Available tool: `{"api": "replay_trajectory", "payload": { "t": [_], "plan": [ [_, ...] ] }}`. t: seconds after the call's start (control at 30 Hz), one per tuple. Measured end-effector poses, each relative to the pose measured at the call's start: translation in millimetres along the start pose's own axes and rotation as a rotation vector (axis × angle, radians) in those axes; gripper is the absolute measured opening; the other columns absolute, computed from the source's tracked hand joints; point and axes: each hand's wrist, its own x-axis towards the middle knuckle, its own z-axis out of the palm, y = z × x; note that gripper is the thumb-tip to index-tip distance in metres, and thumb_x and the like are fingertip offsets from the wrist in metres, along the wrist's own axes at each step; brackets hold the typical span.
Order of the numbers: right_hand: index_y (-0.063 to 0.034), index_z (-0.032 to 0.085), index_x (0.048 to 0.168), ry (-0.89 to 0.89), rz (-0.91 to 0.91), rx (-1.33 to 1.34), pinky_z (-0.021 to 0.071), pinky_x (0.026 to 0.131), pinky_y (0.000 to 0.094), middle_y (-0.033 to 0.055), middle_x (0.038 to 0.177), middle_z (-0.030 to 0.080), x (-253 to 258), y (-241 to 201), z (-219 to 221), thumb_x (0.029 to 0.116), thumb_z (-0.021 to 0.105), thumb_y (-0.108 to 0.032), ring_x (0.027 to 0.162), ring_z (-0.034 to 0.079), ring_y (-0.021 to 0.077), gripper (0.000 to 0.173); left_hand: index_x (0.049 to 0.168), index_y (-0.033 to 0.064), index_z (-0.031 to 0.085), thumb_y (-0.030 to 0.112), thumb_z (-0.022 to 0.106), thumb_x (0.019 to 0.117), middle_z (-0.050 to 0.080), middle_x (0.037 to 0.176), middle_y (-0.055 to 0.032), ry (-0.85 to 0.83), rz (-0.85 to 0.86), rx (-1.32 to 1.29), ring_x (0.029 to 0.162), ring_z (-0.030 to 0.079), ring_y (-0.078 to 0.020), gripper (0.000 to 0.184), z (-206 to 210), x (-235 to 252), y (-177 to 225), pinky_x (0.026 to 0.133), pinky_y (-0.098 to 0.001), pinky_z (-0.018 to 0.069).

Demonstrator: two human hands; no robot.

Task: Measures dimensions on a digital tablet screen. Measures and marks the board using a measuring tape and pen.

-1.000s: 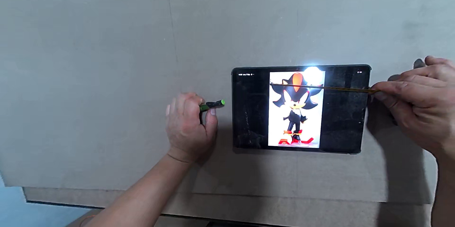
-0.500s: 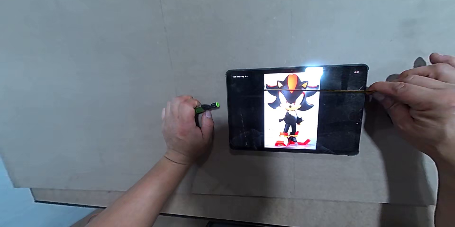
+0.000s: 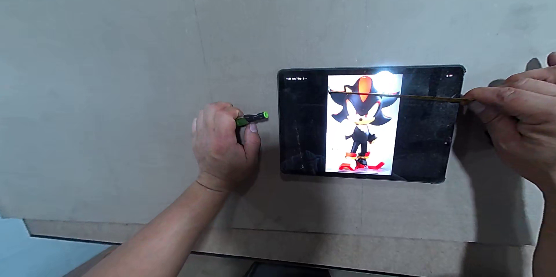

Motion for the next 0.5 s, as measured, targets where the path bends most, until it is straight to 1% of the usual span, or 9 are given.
{"api": "replay_trajectory", "payload": {
  "t": [0.07, 0.33, 0.43, 0.5],
  "plan": [
    [-0.0258, 0.073, 0.126, -0.001, 0.009, -0.022, 0.0268, 0.122, 0.0597, 0.0046, 0.108, 0.072, -3.5, 5.5, 1.7, 0.1074, 0.052, -0.036, 0.119, 0.064, 0.0265, 0.03, 0.105, 0.0005, 0.059, 0.03, 0.046, 0.1028, 0.064, 0.113, -0.022, 0.007, 0.006, 0.001, 0.11, 0.062, -0.0367, 0.032, 0.0, 0.3, 0.0, 0.089, -0.0496, 0.0498],
    [-0.0251, 0.074, 0.125, 0.008, 0.0, -0.012, 0.0261, 0.122, 0.0606, 0.0038, 0.109, 0.073, -3.5, 6.7, 3.5, 0.1071, 0.052, -0.035, 0.12, 0.064, 0.0263, 0.03, 0.104, 0.0003, 0.059, 0.029, 0.046, 0.1025, 0.064, 0.111, -0.0219, 0.018, 0.016, -0.001, 0.107, 0.062, -0.0368, 0.032, 0.9, 1.1, -0.7, 0.088, -0.0497, 0.0499],
    [-0.0217, 0.075, 0.123, 0.005, -0.006, -0.005, 0.026, 0.122, 0.0616, 0.0065, 0.109, 0.073, -0.4, 1.0, 0.0, 0.1071, 0.052, -0.032, 0.119, 0.064, 0.0284, 0.029, 0.103, 0.0, 0.059, 0.029, 0.046, 0.1024, 0.063, 0.11, -0.0222, 0.014, 0.02, -0.007, 0.106, 0.062, -0.0369, 0.031, 0.8, 1.6, -0.4, 0.087, -0.0498, 0.0494],
    [-0.0214, 0.075, 0.124, 0.005, -0.007, -0.003, 0.0261, 0.122, 0.0613, 0.0069, 0.11, 0.073, 0.5, -1.2, -1.1, 0.1071, 0.052, -0.032, 0.119, 0.064, 0.0289, 0.03, 0.103, -0.0001, 0.059, 0.029, 0.046, 0.1025, 0.063, 0.111, -0.0222, 0.005, 0.013, -0.005, 0.107, 0.062, -0.037, 0.032, 0.2, 1.4, -0.3, 0.088, -0.0497, 0.0495]
  ]
}}
